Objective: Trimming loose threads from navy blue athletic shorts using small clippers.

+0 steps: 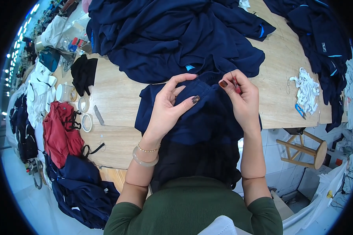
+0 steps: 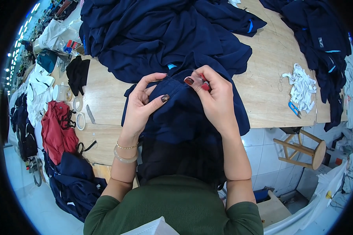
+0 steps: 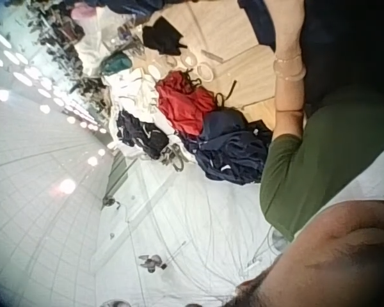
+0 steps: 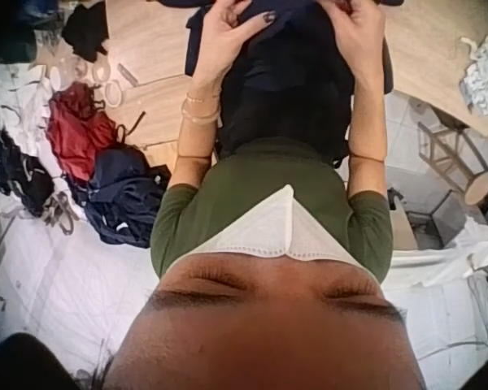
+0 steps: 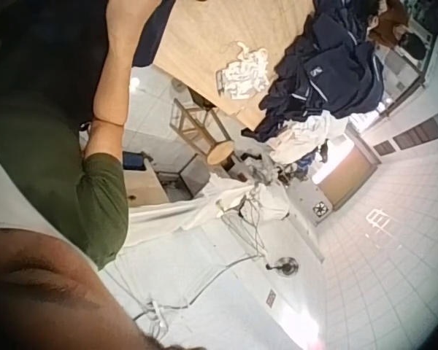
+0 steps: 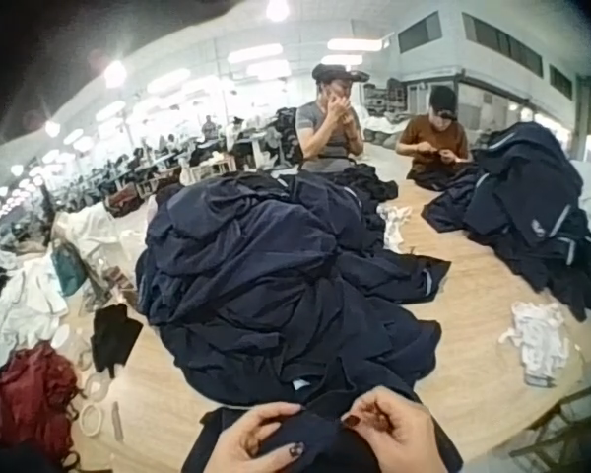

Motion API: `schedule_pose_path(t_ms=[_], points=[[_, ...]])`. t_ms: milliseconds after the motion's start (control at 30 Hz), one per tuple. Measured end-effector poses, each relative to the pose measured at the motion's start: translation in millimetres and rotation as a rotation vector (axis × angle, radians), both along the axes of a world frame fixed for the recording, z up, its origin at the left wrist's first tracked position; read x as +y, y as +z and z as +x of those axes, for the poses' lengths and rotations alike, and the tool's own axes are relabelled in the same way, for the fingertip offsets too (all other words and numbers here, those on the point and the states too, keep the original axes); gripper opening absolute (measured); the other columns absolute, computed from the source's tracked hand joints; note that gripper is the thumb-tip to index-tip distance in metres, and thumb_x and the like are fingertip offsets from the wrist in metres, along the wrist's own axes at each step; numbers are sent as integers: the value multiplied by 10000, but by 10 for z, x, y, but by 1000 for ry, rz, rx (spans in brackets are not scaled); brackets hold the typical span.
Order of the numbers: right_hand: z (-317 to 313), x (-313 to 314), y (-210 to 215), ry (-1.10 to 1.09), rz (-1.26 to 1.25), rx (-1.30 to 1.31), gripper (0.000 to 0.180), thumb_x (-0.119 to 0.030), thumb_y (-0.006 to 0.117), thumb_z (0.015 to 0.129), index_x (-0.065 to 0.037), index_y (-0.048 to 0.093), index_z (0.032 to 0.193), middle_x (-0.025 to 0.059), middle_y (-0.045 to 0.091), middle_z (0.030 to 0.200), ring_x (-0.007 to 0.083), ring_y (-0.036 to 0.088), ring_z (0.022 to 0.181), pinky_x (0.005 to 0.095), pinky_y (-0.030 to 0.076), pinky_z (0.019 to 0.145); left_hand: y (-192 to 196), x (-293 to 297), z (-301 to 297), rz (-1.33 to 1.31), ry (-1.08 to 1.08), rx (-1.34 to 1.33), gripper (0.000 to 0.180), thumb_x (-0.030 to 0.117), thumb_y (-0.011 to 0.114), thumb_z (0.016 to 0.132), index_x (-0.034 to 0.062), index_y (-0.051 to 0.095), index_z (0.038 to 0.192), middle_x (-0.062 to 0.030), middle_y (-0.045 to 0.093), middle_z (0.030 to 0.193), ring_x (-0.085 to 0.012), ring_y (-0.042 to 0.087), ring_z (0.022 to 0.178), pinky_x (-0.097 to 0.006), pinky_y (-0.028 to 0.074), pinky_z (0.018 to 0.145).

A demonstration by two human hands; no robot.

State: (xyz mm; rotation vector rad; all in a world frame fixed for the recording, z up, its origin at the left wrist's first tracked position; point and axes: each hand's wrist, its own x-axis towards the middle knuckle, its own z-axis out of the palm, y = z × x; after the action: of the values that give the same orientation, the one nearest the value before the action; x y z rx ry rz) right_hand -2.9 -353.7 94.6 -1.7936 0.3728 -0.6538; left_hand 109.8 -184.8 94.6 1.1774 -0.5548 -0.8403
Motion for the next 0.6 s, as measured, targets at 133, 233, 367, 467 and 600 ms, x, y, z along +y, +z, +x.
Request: schedule_pose_path(t_ms=[133,233,367,467,600], points=[[-82,26,35,-16,91,85,194,-179,677,916,-26,607,1012,45,613,874,102,569,801,221,442,711,-31,49,19,-20,3,44,492,-73,630,886,-26,468,1349,-134,652,1151,-121,625,1043,-224,500,945],[-171,85,16,-27,19,72,273,-194,699,893,-19,616,1085,60,612,917,103,554,820,234,446,746,-47,67,22,-40,-15,56,499,-71,628,888,-22,465,1357,-139,655,1154,-119,628,1033,-222,500,942],[-301,138,112,-41,-121,138,301,-122,721,864,-17,626,1130,62,640,915,112,585,800,234,462,702,-77,81,30,-45,24,-1,499,-55,641,877,-28,473,1346,-172,650,1169,-145,659,1001,-227,527,910],[-393,210,156,-69,-184,168,326,-53,793,777,-8,650,1066,72,652,864,135,608,727,232,466,638,-81,50,-6,-21,77,-135,469,-70,629,871,-29,506,1322,-132,646,1180,-133,639,1037,-230,496,934],[-389,217,92,-67,-314,105,315,-36,806,751,-1,657,1026,95,647,839,181,621,711,259,483,637,-44,18,-64,20,103,-240,435,-83,627,853,-19,564,1279,-85,632,1208,-135,618,1093,-248,464,964]])
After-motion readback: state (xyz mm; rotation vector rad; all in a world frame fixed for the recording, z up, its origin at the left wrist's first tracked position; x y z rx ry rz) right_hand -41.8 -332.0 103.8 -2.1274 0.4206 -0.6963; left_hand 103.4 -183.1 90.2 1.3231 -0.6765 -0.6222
